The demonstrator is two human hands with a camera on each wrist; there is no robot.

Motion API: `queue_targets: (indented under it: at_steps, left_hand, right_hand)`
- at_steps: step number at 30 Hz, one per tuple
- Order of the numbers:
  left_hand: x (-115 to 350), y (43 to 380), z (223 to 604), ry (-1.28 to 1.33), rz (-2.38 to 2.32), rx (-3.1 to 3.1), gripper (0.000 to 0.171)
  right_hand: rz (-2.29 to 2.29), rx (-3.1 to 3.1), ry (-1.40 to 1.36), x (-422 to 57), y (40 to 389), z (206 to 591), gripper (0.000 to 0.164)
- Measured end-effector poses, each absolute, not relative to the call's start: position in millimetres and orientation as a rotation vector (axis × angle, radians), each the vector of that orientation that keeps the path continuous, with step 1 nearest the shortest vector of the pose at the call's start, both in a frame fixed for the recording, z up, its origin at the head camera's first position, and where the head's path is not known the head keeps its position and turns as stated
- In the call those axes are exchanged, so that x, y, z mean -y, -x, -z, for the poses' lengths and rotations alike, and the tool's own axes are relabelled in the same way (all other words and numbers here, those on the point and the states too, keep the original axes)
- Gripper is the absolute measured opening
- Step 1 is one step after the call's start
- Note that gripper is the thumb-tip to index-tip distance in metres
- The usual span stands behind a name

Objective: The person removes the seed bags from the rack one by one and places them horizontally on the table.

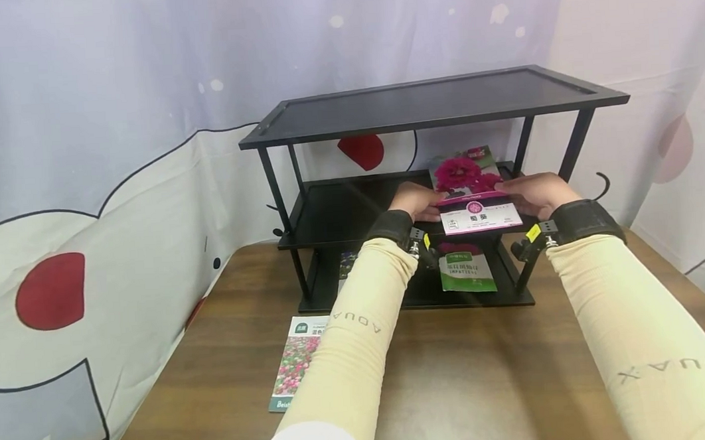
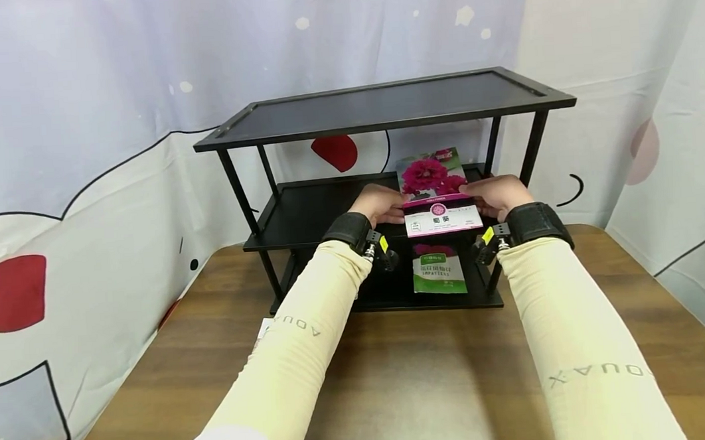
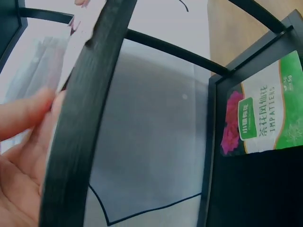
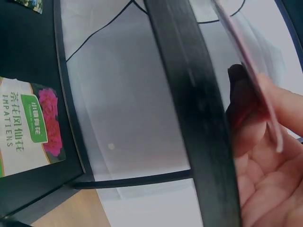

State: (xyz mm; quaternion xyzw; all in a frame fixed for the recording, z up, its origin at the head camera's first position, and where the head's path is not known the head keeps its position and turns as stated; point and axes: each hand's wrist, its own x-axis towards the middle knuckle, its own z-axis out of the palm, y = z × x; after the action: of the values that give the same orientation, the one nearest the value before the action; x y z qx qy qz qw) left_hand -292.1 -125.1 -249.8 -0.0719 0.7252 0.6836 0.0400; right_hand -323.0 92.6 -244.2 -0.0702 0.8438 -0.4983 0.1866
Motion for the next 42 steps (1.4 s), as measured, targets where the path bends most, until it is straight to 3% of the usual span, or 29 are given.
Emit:
queue_targets:
  at_steps: [5, 15, 25, 29, 37, 42]
  left_hand:
    - [124.4, 306.6, 256.2, 0.237, -2.054, -2.307, 0.023]
    - [124.6, 303.4, 242.6, 0.241, -2.035, -2.403, 0.021]
    - [143.4, 298.3, 233.7, 0.235, -2.062, -2.497, 0.021]
    - [151.1, 296.2, 233.6, 0.198, -2.047, -2.509, 0.022]
    - [162.5, 274.1, 241.0, 0.096, -1.931, -2.616, 0.022]
    - [167.1, 259.0, 246.3, 0.031, -1.947, -2.663, 0.019]
  right_hand:
    - [1.45, -2.445, 0.149, -91.0, 320.2, 244.6, 0.075]
    - [1.555, -2.557, 0.148, -85.3, 314.3, 239.0, 0.07]
    - [1.717, -2.626, 0.212, -59.8, 308.4, 230.4, 0.054]
    - [1.658, -2.679, 0.203, -53.9, 307.0, 231.5, 0.057]
    - [1.511, -2.734, 0.263, -51.9, 295.1, 245.8, 0.064]
    - [1.525, -2.749, 0.297, -50.1, 286.5, 252.0, 0.061]
